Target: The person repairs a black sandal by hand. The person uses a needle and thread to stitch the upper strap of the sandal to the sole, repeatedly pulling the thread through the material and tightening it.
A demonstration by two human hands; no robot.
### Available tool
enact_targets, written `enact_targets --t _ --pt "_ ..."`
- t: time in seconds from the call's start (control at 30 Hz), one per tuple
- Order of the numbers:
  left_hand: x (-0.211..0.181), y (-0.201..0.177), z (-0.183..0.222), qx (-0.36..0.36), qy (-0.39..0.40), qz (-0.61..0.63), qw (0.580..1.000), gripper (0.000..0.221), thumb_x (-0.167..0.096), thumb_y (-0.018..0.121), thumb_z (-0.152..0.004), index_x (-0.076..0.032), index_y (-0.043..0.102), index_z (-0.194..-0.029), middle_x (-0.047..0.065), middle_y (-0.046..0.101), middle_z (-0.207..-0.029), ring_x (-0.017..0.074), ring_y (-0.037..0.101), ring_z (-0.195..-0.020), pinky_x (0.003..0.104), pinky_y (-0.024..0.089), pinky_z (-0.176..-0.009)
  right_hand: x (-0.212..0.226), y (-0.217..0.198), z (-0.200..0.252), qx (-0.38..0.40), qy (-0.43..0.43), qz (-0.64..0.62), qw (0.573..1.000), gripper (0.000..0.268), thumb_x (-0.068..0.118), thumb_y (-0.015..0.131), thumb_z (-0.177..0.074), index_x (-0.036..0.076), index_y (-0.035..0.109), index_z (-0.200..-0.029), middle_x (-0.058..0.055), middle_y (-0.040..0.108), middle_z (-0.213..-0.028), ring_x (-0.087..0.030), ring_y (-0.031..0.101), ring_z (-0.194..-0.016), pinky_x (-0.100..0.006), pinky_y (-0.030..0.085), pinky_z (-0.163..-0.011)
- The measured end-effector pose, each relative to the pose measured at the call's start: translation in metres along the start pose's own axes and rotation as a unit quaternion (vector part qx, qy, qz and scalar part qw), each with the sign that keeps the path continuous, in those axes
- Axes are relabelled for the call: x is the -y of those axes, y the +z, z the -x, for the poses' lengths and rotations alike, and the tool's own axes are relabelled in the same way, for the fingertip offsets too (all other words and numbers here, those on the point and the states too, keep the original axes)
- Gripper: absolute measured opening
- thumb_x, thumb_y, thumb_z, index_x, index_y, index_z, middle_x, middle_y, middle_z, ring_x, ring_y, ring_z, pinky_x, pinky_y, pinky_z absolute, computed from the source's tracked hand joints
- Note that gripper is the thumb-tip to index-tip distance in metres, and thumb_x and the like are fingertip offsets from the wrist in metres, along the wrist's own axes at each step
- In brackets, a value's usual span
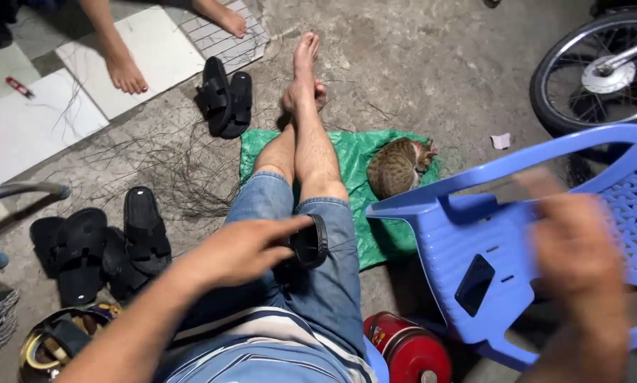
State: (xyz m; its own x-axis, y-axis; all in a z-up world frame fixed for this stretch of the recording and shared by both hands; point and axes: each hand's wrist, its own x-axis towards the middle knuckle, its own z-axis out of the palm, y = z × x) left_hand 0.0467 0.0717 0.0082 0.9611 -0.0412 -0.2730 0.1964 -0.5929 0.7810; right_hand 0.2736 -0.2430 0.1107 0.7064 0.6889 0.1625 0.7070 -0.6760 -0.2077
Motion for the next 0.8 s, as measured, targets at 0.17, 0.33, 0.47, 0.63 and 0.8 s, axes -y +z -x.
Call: enact_targets --t 0.17,0.33,0.47,0.63,0.8 --pt "0.001 -0.053 0.040 -0.055 -0.145 0.307 0.939 0.051 -0.018 0.061 -0.073 -0.024 0.057 -0.124 0.006 0.063 -0.077 0.0125 0.049 -0.062 0.024 0.039 -0.055 -0.055 -0.008 0.001 -0.194 0.111 -0.110 0.968 0.042 0.005 0.032 -0.109 0.004 0.045 -0.149 -0.010 0.045 -0.100 -0.016 0.038 -0.072 -0.030 0.034 -0.065" --pt "-0.017 -0.063 0.029 -0.169 0.188 0.609 0.752 0.016 -0.004 0.058 -0.084 -0.005 0.059 -0.100 0.011 0.063 -0.083 0.0096 0.060 -0.057 0.016 0.051 -0.045 0.044 0.013 -0.016 -0.083 0.088 -0.440 0.890 0.053 -0.005 0.043 -0.080 0.004 0.049 -0.131 -0.007 0.054 -0.097 -0.011 0.044 -0.069 -0.020 0.037 -0.056" --pt "-0.055 -0.071 0.011 -0.292 0.153 0.442 0.834 0.019 -0.002 0.051 -0.086 -0.004 0.061 -0.102 0.014 0.060 -0.116 0.0171 0.055 -0.087 0.026 0.044 -0.078 0.083 0.026 -0.029 0.122 -0.022 -0.548 0.827 0.048 0.000 0.042 -0.081 -0.003 0.047 -0.128 -0.014 0.054 -0.091 -0.015 0.046 -0.063 -0.023 0.038 -0.055" --pt "-0.072 -0.052 -0.009 -0.215 0.165 0.188 0.944 0.026 -0.019 0.055 -0.085 -0.013 0.063 -0.109 0.007 0.054 -0.126 0.0178 0.049 -0.119 0.033 0.035 -0.102 0.107 0.025 -0.031 0.172 -0.112 -0.568 0.797 0.044 0.008 0.044 -0.085 -0.004 0.046 -0.128 -0.012 0.051 -0.092 -0.016 0.045 -0.064 -0.022 0.039 -0.059" --pt "-0.072 -0.041 -0.023 -0.220 0.264 0.004 0.939 0.017 -0.028 0.058 -0.084 -0.015 0.067 -0.090 0.000 0.066 -0.084 0.0150 0.061 -0.081 0.029 0.045 -0.071 0.117 0.012 -0.029 0.173 -0.145 -0.551 0.804 0.045 0.008 0.045 -0.085 -0.005 0.045 -0.128 -0.009 0.053 -0.092 -0.014 0.043 -0.069 -0.022 0.039 -0.058"
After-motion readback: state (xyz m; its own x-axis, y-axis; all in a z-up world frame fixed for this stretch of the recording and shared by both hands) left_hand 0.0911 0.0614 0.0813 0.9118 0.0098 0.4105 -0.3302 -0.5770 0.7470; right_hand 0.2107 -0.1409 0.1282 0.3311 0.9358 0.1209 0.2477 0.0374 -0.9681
